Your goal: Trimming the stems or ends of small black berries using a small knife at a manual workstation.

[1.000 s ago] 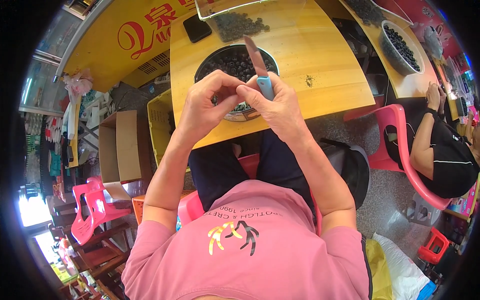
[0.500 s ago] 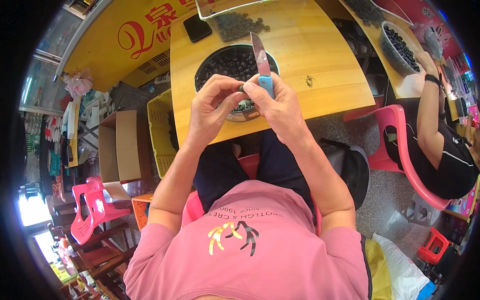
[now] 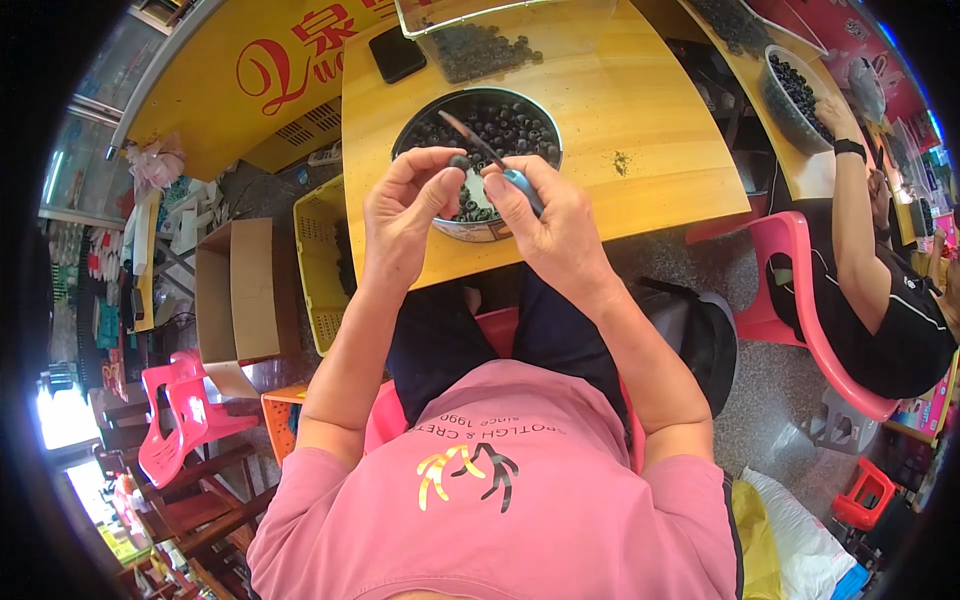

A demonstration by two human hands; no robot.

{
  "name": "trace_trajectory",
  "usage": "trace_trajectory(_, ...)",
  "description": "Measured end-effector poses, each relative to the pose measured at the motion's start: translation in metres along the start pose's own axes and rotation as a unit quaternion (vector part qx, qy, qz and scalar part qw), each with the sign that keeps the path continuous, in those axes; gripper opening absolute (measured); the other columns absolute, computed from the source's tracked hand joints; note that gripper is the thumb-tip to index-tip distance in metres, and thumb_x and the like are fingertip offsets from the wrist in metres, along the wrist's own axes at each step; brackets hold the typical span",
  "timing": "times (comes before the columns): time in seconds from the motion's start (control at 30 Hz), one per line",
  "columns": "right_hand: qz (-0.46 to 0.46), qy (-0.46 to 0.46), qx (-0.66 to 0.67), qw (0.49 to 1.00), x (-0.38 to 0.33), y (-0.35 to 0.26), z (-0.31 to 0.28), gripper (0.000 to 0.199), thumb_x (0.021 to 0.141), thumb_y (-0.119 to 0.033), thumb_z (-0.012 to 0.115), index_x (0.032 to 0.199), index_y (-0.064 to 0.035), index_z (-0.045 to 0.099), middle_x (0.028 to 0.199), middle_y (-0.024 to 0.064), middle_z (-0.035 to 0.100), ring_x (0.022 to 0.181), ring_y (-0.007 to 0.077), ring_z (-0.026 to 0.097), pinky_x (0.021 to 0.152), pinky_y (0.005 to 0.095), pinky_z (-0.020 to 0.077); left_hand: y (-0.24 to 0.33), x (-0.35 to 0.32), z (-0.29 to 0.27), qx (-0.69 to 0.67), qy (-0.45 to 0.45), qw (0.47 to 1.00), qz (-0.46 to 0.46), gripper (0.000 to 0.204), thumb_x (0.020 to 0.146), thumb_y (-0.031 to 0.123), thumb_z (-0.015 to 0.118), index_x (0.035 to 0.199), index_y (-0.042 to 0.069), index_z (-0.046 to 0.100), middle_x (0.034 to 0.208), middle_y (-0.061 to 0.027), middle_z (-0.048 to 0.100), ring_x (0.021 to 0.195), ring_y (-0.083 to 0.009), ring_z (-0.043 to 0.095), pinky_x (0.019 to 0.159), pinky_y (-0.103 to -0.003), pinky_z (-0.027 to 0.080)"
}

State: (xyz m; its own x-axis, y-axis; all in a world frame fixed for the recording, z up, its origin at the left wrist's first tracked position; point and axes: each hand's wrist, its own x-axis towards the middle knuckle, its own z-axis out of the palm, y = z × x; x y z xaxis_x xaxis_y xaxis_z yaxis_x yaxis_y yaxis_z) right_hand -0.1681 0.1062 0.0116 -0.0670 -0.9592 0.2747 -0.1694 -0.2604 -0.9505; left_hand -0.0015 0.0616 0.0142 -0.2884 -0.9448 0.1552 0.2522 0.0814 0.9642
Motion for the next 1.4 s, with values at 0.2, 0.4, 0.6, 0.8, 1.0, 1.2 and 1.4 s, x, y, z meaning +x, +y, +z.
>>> trace_trajectory(0.2, -0.067, -0.001, -0.096, 0.993, 0.000, 0.000, 0.002, 0.020, 0.095, -0.014, 0.060, 0.106, 0.0021, 0.062, 0.087, 0.0090, 0.067, 0.082, 0.0137, 0.064, 0.072, 0.0275, 0.0504, -0.001, 0.002, -0.001, -0.039, 0.002, 0.999, 0.012, 0.019, 0.091, 0.008, 0.067, 0.107, -0.001, 0.062, 0.084, -0.0006, 0.063, 0.069, -0.0055, 0.055, 0.062, -0.020, 0.046)
trace_trajectory(0.4, -0.099, 0.000, -0.147, 0.984, 0.000, 0.002, 0.001, 0.017, 0.094, -0.011, 0.061, 0.104, 0.0020, 0.062, 0.090, 0.0110, 0.068, 0.079, 0.0182, 0.066, 0.070, 0.0291, 0.0512, -0.002, 0.002, 0.002, -0.077, -0.004, 0.997, -0.008, 0.020, 0.090, 0.009, 0.068, 0.106, -0.001, 0.061, 0.086, -0.0018, 0.064, 0.070, -0.0069, 0.057, 0.061, -0.021, 0.047)
trace_trajectory(0.6, -0.118, 0.021, -0.163, 0.979, -0.001, 0.003, 0.003, 0.014, 0.093, -0.009, 0.061, 0.103, 0.0008, 0.062, 0.087, 0.0123, 0.066, 0.077, 0.0221, 0.066, 0.067, 0.0308, 0.0508, -0.004, 0.001, 0.004, -0.119, -0.007, 0.993, -0.023, 0.020, 0.089, 0.010, 0.069, 0.104, 0.000, 0.061, 0.085, -0.0026, 0.064, 0.069, -0.0075, 0.057, 0.061, -0.021, 0.047)
trace_trajectory(0.8, -0.174, 0.037, -0.226, 0.958, 0.000, 0.003, 0.003, 0.013, 0.090, -0.005, 0.063, 0.102, -0.0010, 0.060, 0.084, 0.0141, 0.064, 0.071, 0.0292, 0.065, 0.061, 0.0344, 0.0489, -0.009, -0.001, 0.004, -0.166, -0.030, 0.986, -0.013, 0.016, 0.090, 0.009, 0.067, 0.102, 0.001, 0.058, 0.086, -0.0038, 0.063, 0.070, -0.0084, 0.056, 0.062, -0.022, 0.046)
trace_trajectory(1.0, -0.226, 0.054, -0.247, 0.941, 0.002, 0.001, 0.004, 0.016, 0.087, 0.000, 0.063, 0.102, -0.0031, 0.059, 0.081, 0.0128, 0.062, 0.069, 0.0313, 0.064, 0.058, 0.0363, 0.0483, -0.002, -0.007, 0.011, -0.223, -0.047, 0.973, -0.022, 0.014, 0.093, 0.009, 0.063, 0.103, 0.002, 0.057, 0.085, -0.0049, 0.061, 0.069, -0.0092, 0.054, 0.061, -0.022, 0.044)
trace_trajectory(1.2, -0.130, 0.046, -0.381, 0.914, 0.009, 0.010, 0.006, 0.012, 0.091, -0.009, 0.060, 0.101, -0.0049, 0.061, 0.089, 0.0130, 0.066, 0.074, 0.0310, 0.066, 0.062, 0.0368, 0.0506, 0.000, -0.018, 0.001, -0.260, -0.059, 0.964, -0.007, 0.014, 0.092, 0.008, 0.064, 0.102, 0.001, 0.057, 0.087, -0.0070, 0.061, 0.067, -0.0117, 0.055, 0.060, -0.023, 0.044)
trace_trajectory(1.4, -0.138, 0.057, -0.241, 0.959, 0.011, -0.007, 0.000, 0.016, 0.094, -0.016, 0.061, 0.099, -0.0017, 0.063, 0.093, 0.0128, 0.069, 0.079, 0.0264, 0.068, 0.067, 0.0327, 0.0519, 0.008, -0.020, 0.003, -0.282, -0.078, 0.956, 0.018, 0.013, 0.091, 0.007, 0.065, 0.102, 0.002, 0.059, 0.091, -0.0067, 0.062, 0.067, -0.0124, 0.055, 0.061, -0.023, 0.045)
